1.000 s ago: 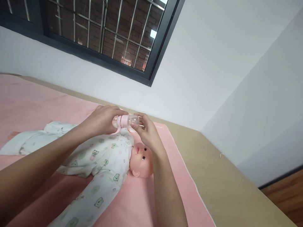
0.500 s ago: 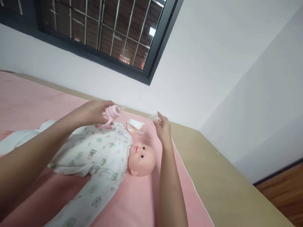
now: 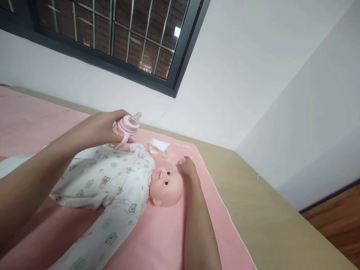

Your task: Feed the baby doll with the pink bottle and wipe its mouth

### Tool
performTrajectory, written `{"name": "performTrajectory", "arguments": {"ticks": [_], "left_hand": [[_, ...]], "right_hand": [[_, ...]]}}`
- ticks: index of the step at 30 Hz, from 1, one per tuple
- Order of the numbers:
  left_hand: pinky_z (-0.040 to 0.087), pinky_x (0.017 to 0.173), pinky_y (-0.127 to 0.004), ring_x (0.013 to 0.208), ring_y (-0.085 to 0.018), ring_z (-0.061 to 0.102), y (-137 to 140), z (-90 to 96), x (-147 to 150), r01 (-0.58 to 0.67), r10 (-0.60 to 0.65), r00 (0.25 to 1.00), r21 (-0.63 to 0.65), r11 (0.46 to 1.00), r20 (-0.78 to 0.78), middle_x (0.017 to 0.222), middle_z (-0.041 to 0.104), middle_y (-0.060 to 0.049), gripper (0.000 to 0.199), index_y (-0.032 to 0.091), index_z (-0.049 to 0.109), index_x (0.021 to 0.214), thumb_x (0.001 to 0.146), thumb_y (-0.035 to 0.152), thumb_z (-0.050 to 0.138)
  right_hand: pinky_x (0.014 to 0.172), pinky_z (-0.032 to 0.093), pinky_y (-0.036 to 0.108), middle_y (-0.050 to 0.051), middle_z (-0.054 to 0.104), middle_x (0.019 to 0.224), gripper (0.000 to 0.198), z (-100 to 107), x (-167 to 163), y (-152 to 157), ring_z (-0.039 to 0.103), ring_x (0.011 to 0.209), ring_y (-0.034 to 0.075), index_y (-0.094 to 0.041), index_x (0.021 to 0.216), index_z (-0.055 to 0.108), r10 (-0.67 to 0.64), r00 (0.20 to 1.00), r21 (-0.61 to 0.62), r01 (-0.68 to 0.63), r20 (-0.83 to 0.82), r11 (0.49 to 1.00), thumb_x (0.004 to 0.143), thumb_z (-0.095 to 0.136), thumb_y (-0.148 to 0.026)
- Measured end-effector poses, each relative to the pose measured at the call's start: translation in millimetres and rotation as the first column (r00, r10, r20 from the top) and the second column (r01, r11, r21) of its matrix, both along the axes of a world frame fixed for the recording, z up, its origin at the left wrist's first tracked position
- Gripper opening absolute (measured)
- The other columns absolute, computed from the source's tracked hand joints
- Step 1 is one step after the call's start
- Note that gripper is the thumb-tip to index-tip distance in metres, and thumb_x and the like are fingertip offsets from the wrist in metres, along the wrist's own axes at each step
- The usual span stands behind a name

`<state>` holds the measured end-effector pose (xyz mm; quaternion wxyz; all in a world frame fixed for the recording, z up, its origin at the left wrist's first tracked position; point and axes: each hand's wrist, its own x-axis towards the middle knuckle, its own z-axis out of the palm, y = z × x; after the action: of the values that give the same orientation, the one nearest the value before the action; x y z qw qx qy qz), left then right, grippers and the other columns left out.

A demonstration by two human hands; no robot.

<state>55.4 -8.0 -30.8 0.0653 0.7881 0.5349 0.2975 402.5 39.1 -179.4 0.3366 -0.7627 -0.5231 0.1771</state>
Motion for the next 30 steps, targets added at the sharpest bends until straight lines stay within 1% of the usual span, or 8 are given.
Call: {"name": "performTrajectory", "arguments": {"ticks": [4,7,12,16,19,23,26,30], "left_hand": [[0.039,0.064,-0.028,0.087,-0.026,0.063,1.9,1.3,1.3,-0.072,0.062,0.992,0.093,0.993,0.110,0.100,0.069,0.001,0.049,0.027,0.055,0.107,0.065,0.047,0.071],[0.041,0.066,-0.029,0.095,-0.028,0.062,25.5,-6.9,2.8,-0.118,0.101,0.981,0.094,0.989,0.167,0.107,0.068,-0.001,0.057,0.027,0.051,0.115,0.066,0.048,0.070],[0.043,0.066,-0.030,0.100,-0.030,0.061,90.0,-40.8,-2.0,-0.147,0.150,0.986,-0.043,0.988,0.067,0.111,0.066,-0.006,0.065,0.024,0.047,0.117,0.061,0.045,0.072],[0.042,0.061,-0.030,0.097,-0.030,0.063,120.6,-67.8,-11.4,-0.203,0.192,0.977,-0.138,0.969,-0.088,0.107,0.067,-0.010,0.052,0.020,0.049,0.107,0.062,0.035,0.068],[0.041,0.058,-0.029,0.094,-0.031,0.064,132.2,-79.9,-17.7,-0.228,0.208,0.970,-0.183,0.956,-0.126,0.103,0.067,-0.013,0.052,0.018,0.047,0.109,0.060,0.026,0.065],[0.043,0.061,-0.029,0.094,-0.031,0.064,143.8,-87.5,-24.0,-0.243,0.218,0.966,-0.216,0.946,-0.136,0.102,0.066,-0.015,0.052,0.015,0.047,0.107,0.058,0.021,0.065],[0.045,0.061,-0.027,0.084,-0.026,0.066,147.5,-88.7,-28.0,-0.239,0.211,0.969,-0.270,0.933,-0.128,0.093,0.068,-0.011,0.052,0.015,0.048,0.108,0.059,0.020,0.066],[0.046,0.057,-0.026,0.074,-0.024,0.067,145.0,-87.7,-32.7,-0.217,0.193,0.976,-0.332,0.918,-0.103,0.077,0.068,-0.005,0.063,0.014,0.044,0.118,0.059,0.019,0.068]], "right_hand": [[0.093,0.045,0.033,0.019,0.058,0.129,0.072,-10.7,6.6,-0.3,0.059,0.113,0.025,-0.011,0.139,0.040,-0.111,0.985,0.061,0.120,-0.129,0.991,0.081,0.052,-0.052],[0.095,0.043,0.034,0.020,0.057,0.129,0.070,-15.1,10.1,-1.0,0.057,0.118,0.027,-0.009,0.137,0.042,-0.164,0.972,0.091,0.181,-0.168,0.979,0.087,0.037,-0.058],[0.093,0.043,0.035,0.019,0.060,0.125,0.078,-17.1,12.9,0.3,0.058,0.116,0.028,-0.008,0.143,0.032,-0.208,0.957,0.113,0.234,-0.203,0.966,0.086,0.034,-0.062],[0.093,0.043,0.034,0.019,0.062,0.121,0.080,-18.2,14.1,2.5,0.058,0.115,0.028,-0.007,0.144,0.028,-0.223,0.951,0.130,0.255,-0.215,0.958,0.086,0.034,-0.062],[0.092,0.043,0.034,0.019,0.063,0.119,0.080,-18.7,15.0,3.3,0.059,0.113,0.028,-0.006,0.144,0.028,-0.223,0.953,0.135,0.253,-0.206,0.958,0.087,0.033,-0.062],[0.093,0.042,0.034,0.018,0.064,0.116,0.079,-19.2,15.7,3.2,0.059,0.112,0.028,-0.007,0.144,0.028,-0.222,0.956,0.125,0.248,-0.193,0.961,0.087,0.032,-0.061],[0.092,0.043,0.035,0.017,0.064,0.115,0.078,-20.0,15.8,2.9,0.059,0.112,0.028,-0.007,0.143,0.029,-0.228,0.958,0.133,0.252,-0.174,0.959,0.087,0.032,-0.061],[0.091,0.043,0.034,0.017,0.065,0.113,0.078,-21.4,15.6,2.9,0.060,0.110,0.028,-0.007,0.143,0.030,-0.231,0.960,0.147,0.254,-0.159,0.956,0.086,0.031,-0.061]]}}
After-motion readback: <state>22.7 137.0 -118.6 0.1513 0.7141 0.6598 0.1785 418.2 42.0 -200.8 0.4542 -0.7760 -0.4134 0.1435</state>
